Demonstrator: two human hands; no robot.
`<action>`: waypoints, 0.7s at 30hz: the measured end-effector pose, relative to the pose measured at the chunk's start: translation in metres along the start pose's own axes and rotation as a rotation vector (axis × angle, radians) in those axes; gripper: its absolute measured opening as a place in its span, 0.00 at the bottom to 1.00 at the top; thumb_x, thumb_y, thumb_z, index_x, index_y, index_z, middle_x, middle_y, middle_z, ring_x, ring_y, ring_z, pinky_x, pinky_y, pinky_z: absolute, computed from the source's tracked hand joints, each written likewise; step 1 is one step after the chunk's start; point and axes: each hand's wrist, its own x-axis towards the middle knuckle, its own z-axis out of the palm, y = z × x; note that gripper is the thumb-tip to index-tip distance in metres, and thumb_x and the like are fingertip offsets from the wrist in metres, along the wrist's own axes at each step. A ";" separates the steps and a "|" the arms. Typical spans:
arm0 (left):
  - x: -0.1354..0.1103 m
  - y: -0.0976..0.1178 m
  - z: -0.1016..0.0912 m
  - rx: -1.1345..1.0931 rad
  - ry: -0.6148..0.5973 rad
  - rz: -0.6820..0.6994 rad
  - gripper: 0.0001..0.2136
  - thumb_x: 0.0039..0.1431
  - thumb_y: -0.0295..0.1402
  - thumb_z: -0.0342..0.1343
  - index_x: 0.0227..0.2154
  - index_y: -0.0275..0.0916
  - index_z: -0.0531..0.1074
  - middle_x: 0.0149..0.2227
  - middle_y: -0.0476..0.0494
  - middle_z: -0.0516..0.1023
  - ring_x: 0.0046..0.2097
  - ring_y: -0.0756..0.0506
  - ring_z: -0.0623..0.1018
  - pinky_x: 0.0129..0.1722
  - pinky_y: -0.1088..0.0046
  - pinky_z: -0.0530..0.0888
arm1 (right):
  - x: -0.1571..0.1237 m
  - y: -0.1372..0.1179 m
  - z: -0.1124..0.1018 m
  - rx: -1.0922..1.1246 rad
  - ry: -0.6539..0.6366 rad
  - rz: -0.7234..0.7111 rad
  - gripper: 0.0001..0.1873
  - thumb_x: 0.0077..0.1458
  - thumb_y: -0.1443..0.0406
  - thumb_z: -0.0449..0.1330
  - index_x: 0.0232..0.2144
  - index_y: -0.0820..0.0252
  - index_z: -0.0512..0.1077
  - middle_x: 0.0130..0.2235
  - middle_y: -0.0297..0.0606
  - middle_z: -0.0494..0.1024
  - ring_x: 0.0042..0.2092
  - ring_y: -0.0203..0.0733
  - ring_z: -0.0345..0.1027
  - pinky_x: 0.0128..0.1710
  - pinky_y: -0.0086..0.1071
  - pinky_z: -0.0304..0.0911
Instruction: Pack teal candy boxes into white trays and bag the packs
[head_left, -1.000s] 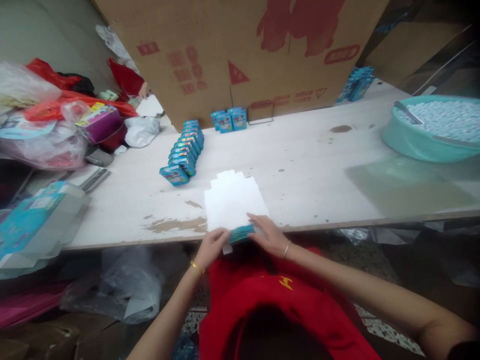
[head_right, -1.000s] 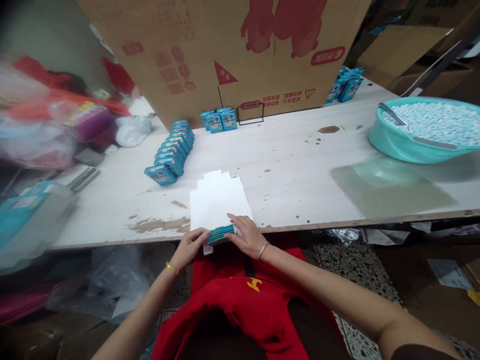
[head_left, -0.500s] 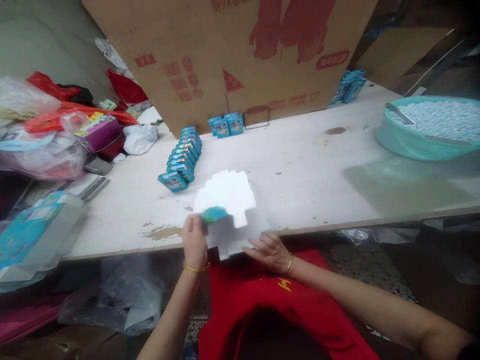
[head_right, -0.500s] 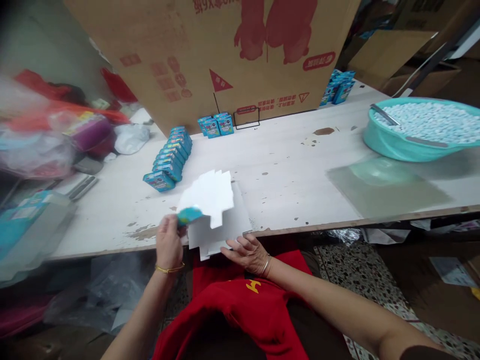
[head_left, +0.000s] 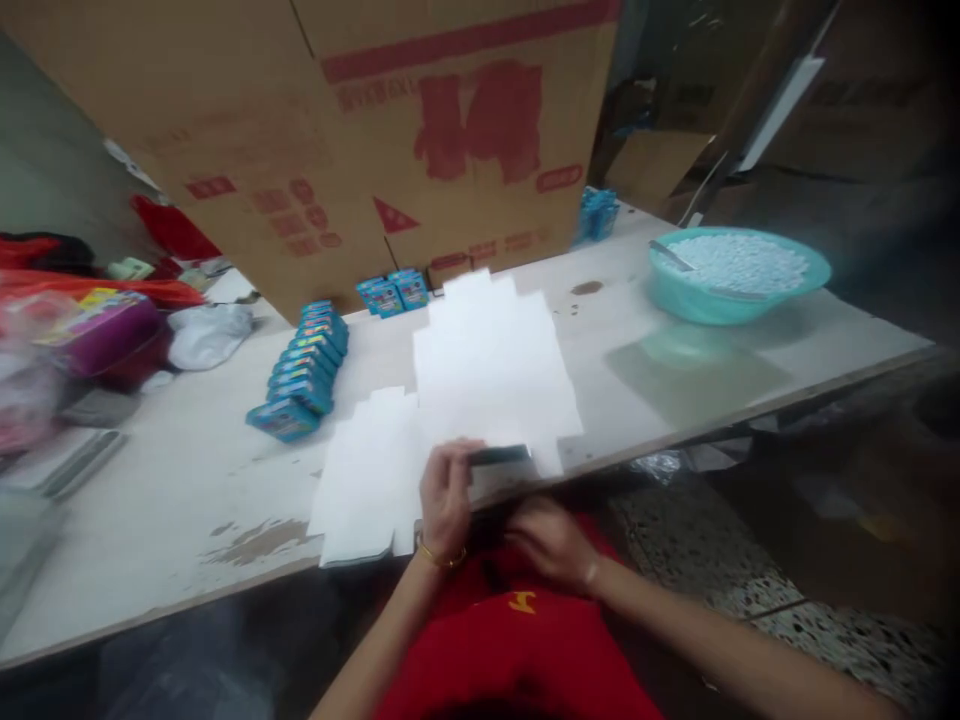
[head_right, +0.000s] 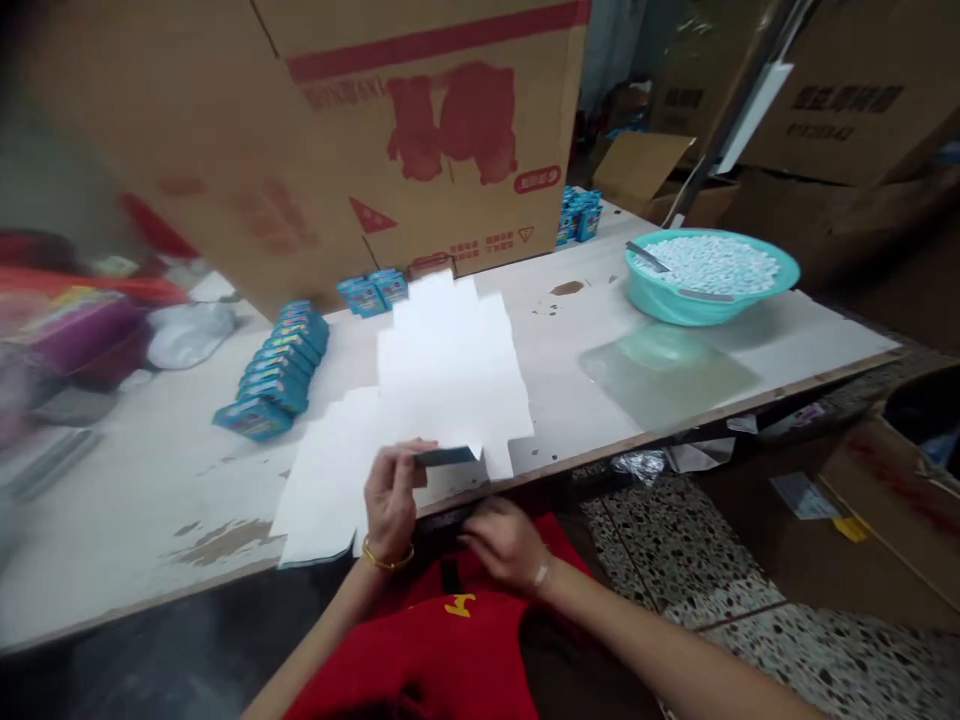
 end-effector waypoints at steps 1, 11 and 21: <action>-0.008 -0.013 0.009 0.025 -0.118 -0.010 0.12 0.64 0.38 0.45 0.35 0.39 0.71 0.38 0.43 0.78 0.42 0.47 0.76 0.51 0.62 0.69 | -0.027 0.016 -0.016 -0.035 0.142 0.144 0.11 0.62 0.63 0.48 0.41 0.56 0.69 0.34 0.40 0.72 0.38 0.44 0.66 0.38 0.38 0.64; -0.020 -0.041 -0.008 0.789 -0.921 0.402 0.42 0.46 0.46 0.62 0.62 0.37 0.52 0.63 0.31 0.55 0.65 0.31 0.48 0.61 0.41 0.45 | -0.092 0.084 -0.061 -0.416 0.022 0.207 0.24 0.59 0.70 0.51 0.56 0.48 0.63 0.57 0.36 0.67 0.49 0.46 0.61 0.45 0.41 0.57; -0.010 -0.074 -0.016 0.610 -0.834 0.338 0.18 0.63 0.28 0.44 0.55 0.43 0.65 0.58 0.42 0.66 0.63 0.43 0.59 0.60 0.53 0.62 | -0.082 0.080 -0.063 0.085 0.234 0.368 0.13 0.60 0.63 0.50 0.41 0.54 0.74 0.52 0.35 0.73 0.48 0.47 0.58 0.48 0.46 0.58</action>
